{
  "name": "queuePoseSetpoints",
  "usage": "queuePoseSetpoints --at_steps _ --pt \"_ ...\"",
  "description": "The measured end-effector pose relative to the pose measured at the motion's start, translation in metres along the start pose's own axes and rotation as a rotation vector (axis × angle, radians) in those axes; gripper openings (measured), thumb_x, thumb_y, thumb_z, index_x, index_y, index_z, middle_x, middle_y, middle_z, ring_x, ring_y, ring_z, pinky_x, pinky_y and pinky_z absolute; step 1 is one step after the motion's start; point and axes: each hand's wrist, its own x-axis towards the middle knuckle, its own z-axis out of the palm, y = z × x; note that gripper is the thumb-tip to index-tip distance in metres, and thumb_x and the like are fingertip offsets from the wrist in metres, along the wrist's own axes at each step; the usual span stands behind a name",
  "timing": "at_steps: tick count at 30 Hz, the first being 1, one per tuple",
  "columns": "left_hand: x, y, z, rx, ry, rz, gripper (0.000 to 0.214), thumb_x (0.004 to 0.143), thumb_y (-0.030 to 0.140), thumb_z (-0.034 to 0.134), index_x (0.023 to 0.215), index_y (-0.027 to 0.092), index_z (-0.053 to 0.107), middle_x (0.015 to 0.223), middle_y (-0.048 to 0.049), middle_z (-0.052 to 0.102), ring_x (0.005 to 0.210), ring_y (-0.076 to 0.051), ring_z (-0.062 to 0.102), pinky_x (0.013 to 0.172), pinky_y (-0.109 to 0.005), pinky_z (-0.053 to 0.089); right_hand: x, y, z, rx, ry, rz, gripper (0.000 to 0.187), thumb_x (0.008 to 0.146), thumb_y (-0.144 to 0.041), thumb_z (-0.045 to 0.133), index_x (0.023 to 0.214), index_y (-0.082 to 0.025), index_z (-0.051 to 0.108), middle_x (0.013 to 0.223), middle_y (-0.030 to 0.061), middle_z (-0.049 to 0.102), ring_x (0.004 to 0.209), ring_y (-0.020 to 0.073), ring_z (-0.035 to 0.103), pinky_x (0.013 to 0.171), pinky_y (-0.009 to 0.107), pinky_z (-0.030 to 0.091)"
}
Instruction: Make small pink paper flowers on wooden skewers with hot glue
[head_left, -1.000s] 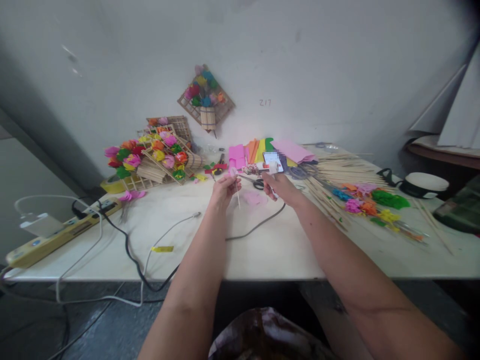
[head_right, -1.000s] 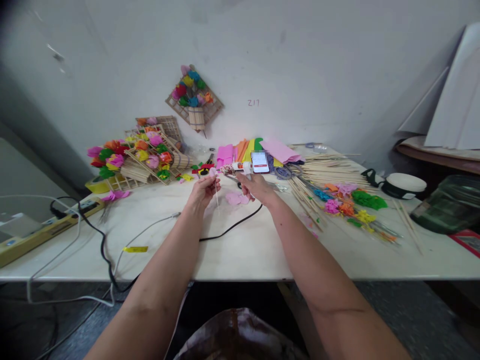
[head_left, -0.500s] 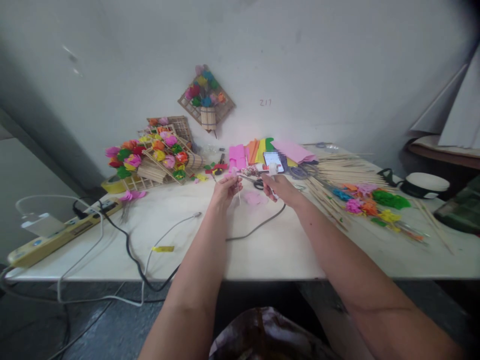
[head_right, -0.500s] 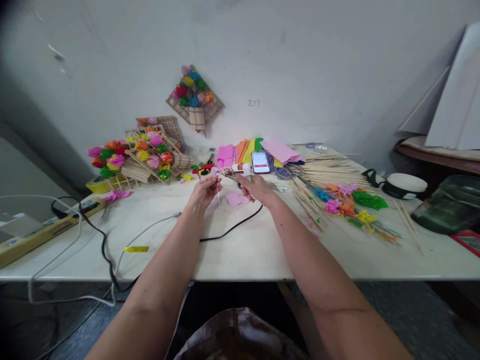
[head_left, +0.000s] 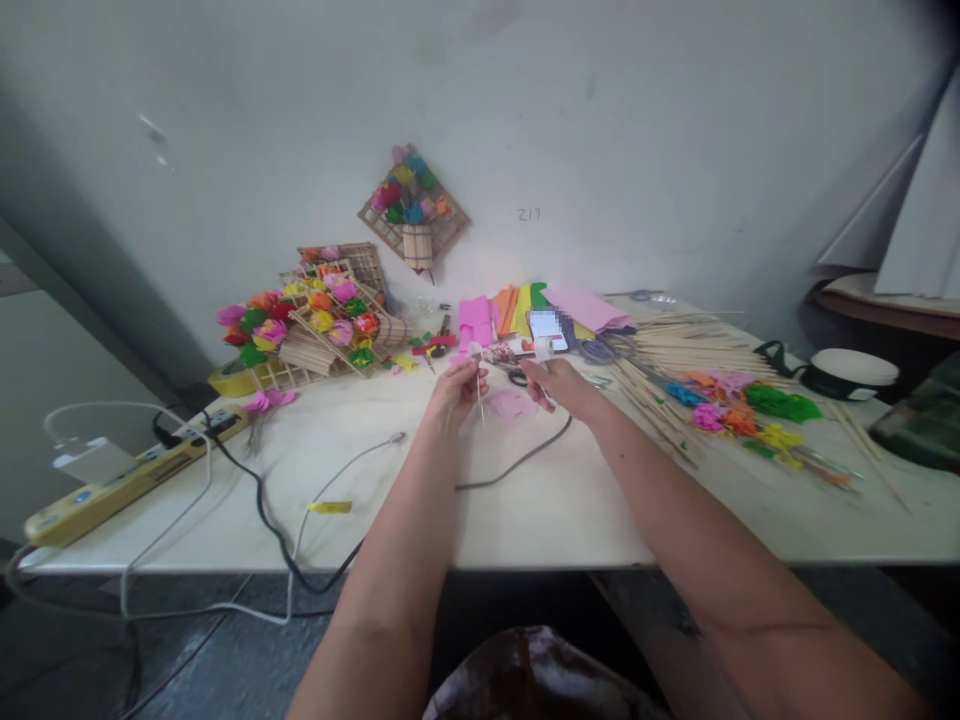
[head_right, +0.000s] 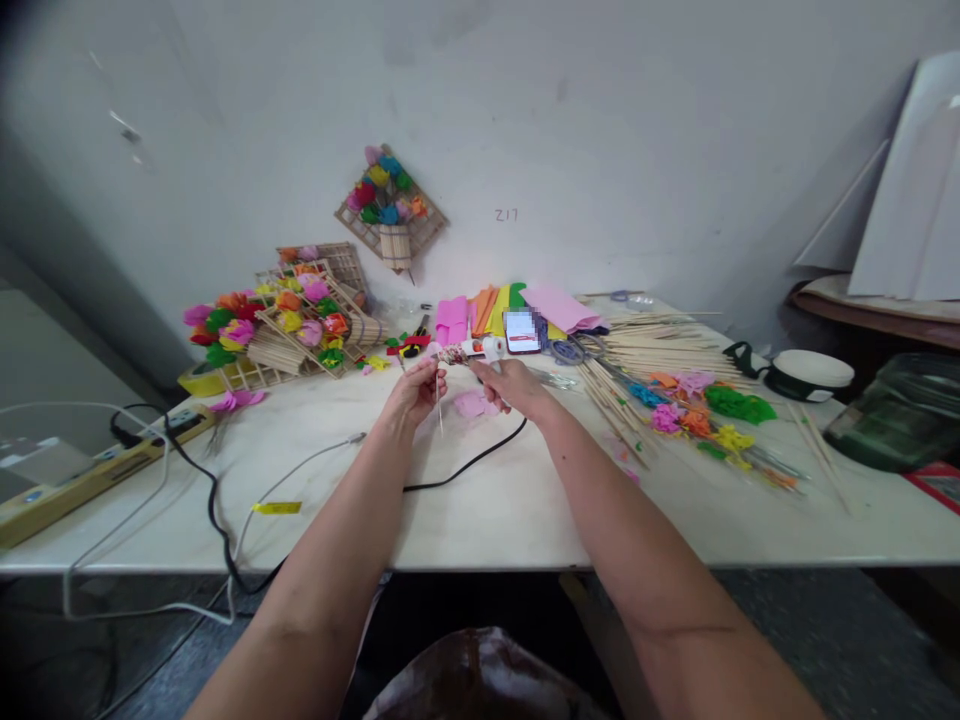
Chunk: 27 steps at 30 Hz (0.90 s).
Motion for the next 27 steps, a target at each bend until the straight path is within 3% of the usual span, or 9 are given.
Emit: queuePoseSetpoints --at_steps 16,27 --pt "-0.0003 -0.0023 0.0009 0.022 -0.038 -0.012 0.014 0.068 0.013 0.066 0.080 0.012 0.059 0.059 0.0000 0.058 0.045 -0.006 0.052 0.048 -0.018 0.045 -0.0004 -0.0051 0.0011 -0.004 0.066 0.011 0.052 0.076 -0.061 0.048 0.050 -0.016 0.049 0.037 -0.0010 0.047 0.031 0.0067 0.039 0.032 0.020 0.033" --pt "0.0007 -0.0002 0.0016 -0.031 0.008 -0.009 0.008 0.072 0.007 0.060 0.074 0.013 0.055 0.063 -0.0007 0.060 0.050 -0.006 0.055 0.055 -0.019 0.049 -0.0003 -0.0052 0.0003 -0.024 0.038 0.047 0.054 0.073 -0.063 0.051 0.047 -0.016 0.050 0.036 0.0000 0.045 0.031 0.0075 0.041 0.030 0.019 0.033"
